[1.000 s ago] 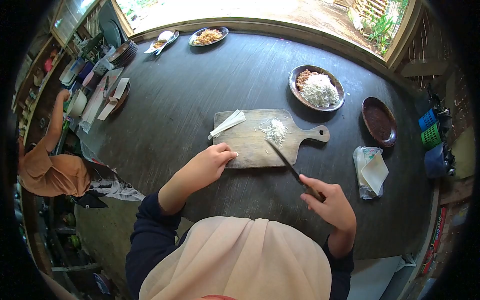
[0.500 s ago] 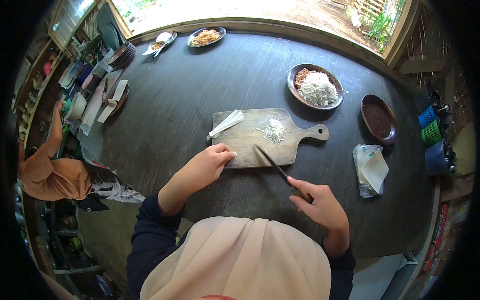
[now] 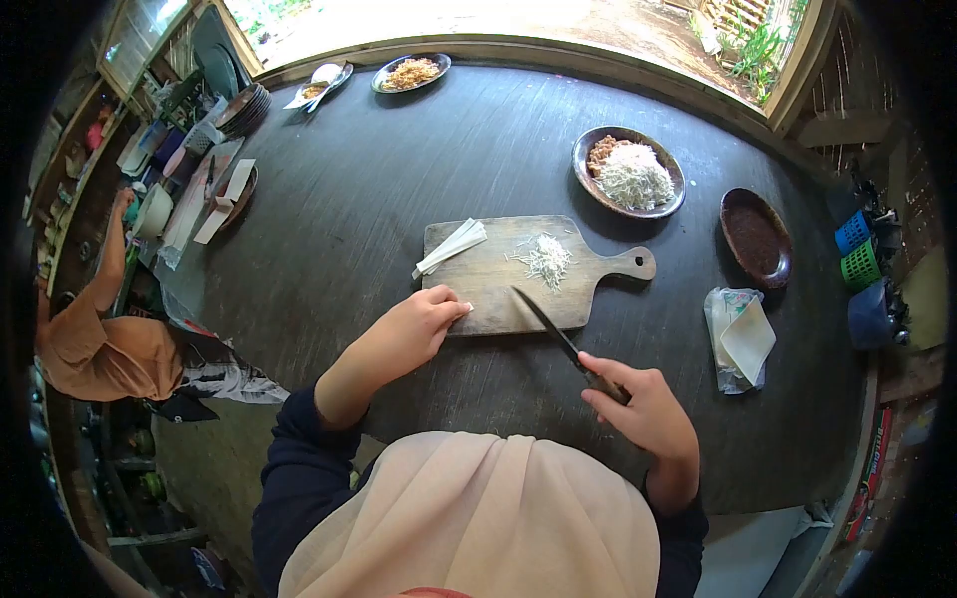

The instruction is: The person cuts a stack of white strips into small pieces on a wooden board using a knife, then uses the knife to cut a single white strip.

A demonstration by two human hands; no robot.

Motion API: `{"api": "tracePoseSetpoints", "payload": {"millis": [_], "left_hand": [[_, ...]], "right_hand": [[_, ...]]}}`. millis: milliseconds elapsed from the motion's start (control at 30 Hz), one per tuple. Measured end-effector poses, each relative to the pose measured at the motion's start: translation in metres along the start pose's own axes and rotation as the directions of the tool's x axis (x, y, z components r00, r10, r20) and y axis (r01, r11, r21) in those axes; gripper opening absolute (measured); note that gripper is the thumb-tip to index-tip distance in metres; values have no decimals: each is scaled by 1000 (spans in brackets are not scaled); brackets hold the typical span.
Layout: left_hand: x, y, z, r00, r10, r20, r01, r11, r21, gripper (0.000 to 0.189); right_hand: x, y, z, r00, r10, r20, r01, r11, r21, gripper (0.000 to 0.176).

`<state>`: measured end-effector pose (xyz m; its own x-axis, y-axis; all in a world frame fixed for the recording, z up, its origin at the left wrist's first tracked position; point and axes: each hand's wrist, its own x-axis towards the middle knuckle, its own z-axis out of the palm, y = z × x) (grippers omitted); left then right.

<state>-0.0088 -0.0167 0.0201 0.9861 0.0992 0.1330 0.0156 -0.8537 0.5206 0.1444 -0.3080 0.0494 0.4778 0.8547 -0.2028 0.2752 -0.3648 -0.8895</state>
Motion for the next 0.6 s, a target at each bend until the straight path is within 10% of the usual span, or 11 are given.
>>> {"api": "tracePoseSetpoints", "payload": {"millis": [433, 600], "left_hand": [[0, 0, -1, 1000, -7, 19, 6, 1000, 15, 28], [0, -2, 1, 1000, 2, 9, -2, 1000, 9, 27]], "right_hand": [[3, -2, 0, 990, 79, -115, -77, 997, 15, 47], [3, 3, 1, 998, 12, 61, -12, 1000, 6, 48]]}}
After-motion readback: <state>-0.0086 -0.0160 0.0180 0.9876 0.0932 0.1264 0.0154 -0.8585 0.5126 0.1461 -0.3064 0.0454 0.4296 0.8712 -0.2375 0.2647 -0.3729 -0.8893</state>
